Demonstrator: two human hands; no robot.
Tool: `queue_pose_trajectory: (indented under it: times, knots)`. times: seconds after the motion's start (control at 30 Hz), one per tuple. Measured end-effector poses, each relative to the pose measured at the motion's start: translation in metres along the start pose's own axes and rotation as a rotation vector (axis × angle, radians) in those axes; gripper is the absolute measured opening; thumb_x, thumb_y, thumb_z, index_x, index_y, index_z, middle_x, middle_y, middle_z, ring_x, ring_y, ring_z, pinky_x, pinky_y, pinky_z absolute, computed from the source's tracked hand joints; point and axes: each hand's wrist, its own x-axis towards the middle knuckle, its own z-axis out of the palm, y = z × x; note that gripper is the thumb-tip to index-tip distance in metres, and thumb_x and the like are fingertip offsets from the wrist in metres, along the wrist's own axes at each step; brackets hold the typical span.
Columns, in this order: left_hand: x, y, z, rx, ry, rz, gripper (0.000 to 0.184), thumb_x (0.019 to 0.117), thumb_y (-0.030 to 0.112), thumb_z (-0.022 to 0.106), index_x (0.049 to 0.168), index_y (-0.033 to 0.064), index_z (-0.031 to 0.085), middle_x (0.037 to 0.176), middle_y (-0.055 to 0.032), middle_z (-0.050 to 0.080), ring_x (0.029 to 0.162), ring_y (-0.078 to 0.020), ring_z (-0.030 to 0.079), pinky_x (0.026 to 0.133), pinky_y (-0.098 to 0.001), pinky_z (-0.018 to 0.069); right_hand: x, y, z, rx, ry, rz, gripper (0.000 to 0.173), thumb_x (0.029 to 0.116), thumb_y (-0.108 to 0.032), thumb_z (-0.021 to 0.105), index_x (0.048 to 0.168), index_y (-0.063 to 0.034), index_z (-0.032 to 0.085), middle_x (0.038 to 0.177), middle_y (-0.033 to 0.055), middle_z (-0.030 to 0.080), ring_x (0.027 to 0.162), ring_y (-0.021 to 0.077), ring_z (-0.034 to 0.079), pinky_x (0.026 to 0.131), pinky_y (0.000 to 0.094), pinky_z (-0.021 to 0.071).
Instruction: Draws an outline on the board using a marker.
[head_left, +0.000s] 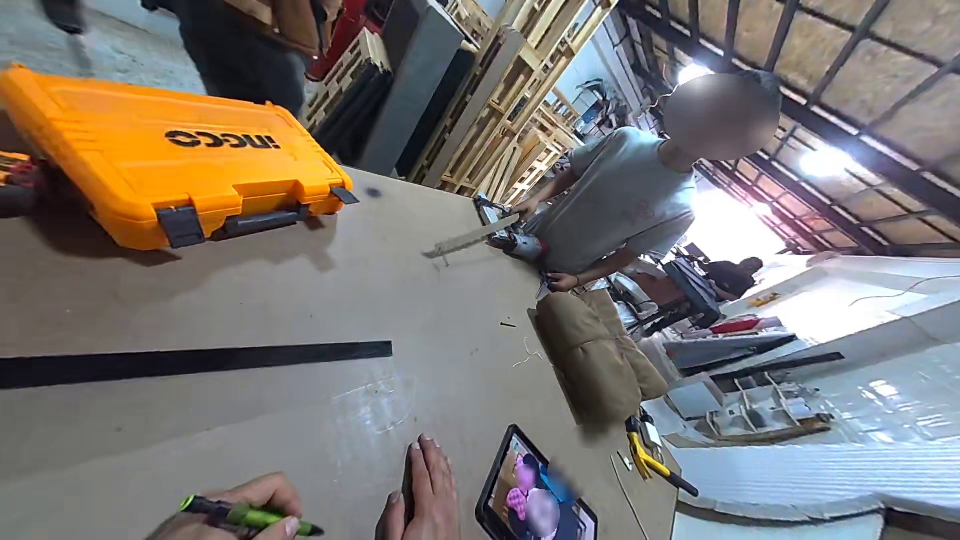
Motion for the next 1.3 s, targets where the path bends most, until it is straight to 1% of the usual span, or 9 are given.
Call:
queue_pose_trajectory:
  times: [0.13, 0.23, 0.4, 0.7, 0.77, 0.87, 0.97, 1.1, 1.3]
  knots:
    - [0.004, -0.010, 0.006, 0.026, 0.093, 0.138, 0.022, 0.0956, 0.037, 0.069, 0.104, 0.0185, 0.078, 0.086, 0.0035, 0.074, 0.071, -0.0082, 0.068, 0.065, -0.0297, 0.0600, 0.002, 0.001, -0.005, -0.026, 0.025, -0.020, 0.055, 0.1005, -0.038, 0.043, 0.146, -0.0121, 0.060, 0.155, 0.0070, 0.053, 0.148, 0.0227, 0.045, 0.125, 0.0498, 0.0337]
    - [-0.002, -0.013, 0.007, 0.051, 0.284, 0.148, 0.017, 0.0958, 0.036, 0.069, 0.105, 0.0255, 0.078, 0.087, 0.0064, 0.074, 0.071, -0.0104, 0.069, 0.065, -0.0310, 0.0618, -0.001, 0.000, 0.001, -0.042, -0.005, -0.020, 0.055, 0.1020, -0.041, 0.039, 0.148, -0.0165, 0.058, 0.157, 0.0030, 0.052, 0.148, 0.0209, 0.044, 0.124, 0.0491, 0.0347]
    - [0.000, -0.002, 0.007, 0.019, 0.564, 0.168, 0.016, 0.0945, 0.017, 0.072, 0.110, 0.0177, 0.075, 0.091, 0.0001, 0.075, 0.071, -0.0161, 0.071, 0.062, -0.0326, 0.0633, 0.000, 0.003, 0.003, -0.014, -0.001, -0.034, 0.060, 0.1019, -0.043, 0.035, 0.149, -0.0128, 0.056, 0.160, 0.0052, 0.048, 0.150, 0.0231, 0.041, 0.125, 0.0503, 0.0322]
    - [0.001, -0.001, 0.005, 0.094, 0.836, 0.102, 0.015, 0.0977, 0.019, 0.069, 0.111, 0.0154, 0.073, 0.095, -0.0003, 0.077, 0.078, -0.0156, 0.075, 0.069, -0.0337, 0.0657, -0.002, 0.001, 0.005, -0.024, -0.020, -0.029, 0.063, 0.1004, -0.045, 0.033, 0.147, -0.0110, 0.058, 0.159, 0.0077, 0.048, 0.150, 0.0253, 0.042, 0.125, 0.0512, 0.0311]
    - [0.006, 0.003, 0.008, 0.089, 0.940, 0.040, 0.013, 0.0957, 0.016, 0.072, 0.108, 0.0147, 0.074, 0.091, 0.0006, 0.077, 0.074, -0.0134, 0.074, 0.066, -0.0323, 0.0650, -0.001, 0.001, 0.004, -0.033, -0.023, -0.026, 0.064, 0.1001, -0.046, 0.033, 0.147, -0.0109, 0.058, 0.159, 0.0083, 0.048, 0.149, 0.0258, 0.043, 0.125, 0.0516, 0.0306]
    - [0.013, 0.012, 0.017, -0.078, 1.164, -0.049, 0.009, 0.0944, 0.008, 0.074, 0.104, 0.0080, 0.073, 0.086, -0.0055, 0.076, 0.070, -0.0170, 0.074, 0.063, -0.0331, 0.0638, -0.001, 0.000, 0.004, -0.035, -0.023, -0.041, 0.065, 0.0998, -0.046, 0.032, 0.147, -0.0090, 0.057, 0.159, 0.0100, 0.048, 0.149, 0.0277, 0.043, 0.124, 0.0523, 0.0303]
    - [0.023, 0.020, 0.030, -0.154, 1.325, -0.088, 0.009, 0.0950, 0.009, 0.074, 0.104, 0.0068, 0.072, 0.086, -0.0057, 0.076, 0.071, -0.0166, 0.074, 0.062, -0.0316, 0.0632, 0.000, 0.001, 0.003, -0.036, -0.019, -0.048, 0.065, 0.0999, -0.045, 0.032, 0.147, -0.0079, 0.058, 0.158, 0.0116, 0.048, 0.149, 0.0290, 0.043, 0.124, 0.0527, 0.0305]
    - [0.029, 0.020, 0.039, -0.049, 1.338, -0.152, 0.012, 0.0969, 0.016, 0.072, 0.107, 0.0098, 0.072, 0.090, -0.0029, 0.076, 0.074, -0.0135, 0.074, 0.066, -0.0314, 0.0637, -0.001, 0.002, 0.003, -0.042, -0.038, -0.052, 0.066, 0.0994, -0.045, 0.032, 0.147, -0.0073, 0.056, 0.159, 0.0119, 0.047, 0.149, 0.0300, 0.042, 0.124, 0.0539, 0.0293]
    - [0.037, 0.013, 0.042, 0.119, 1.434, -0.153, 0.008, 0.0918, 0.014, 0.073, 0.100, 0.0131, 0.073, 0.083, 0.0031, 0.075, 0.068, -0.0062, 0.071, 0.061, -0.0276, 0.0616, 0.003, 0.000, 0.003, -0.069, -0.068, -0.083, 0.071, 0.0998, -0.047, 0.028, 0.150, -0.0041, 0.052, 0.161, 0.0156, 0.044, 0.150, 0.0339, 0.040, 0.125, 0.0567, 0.0261]
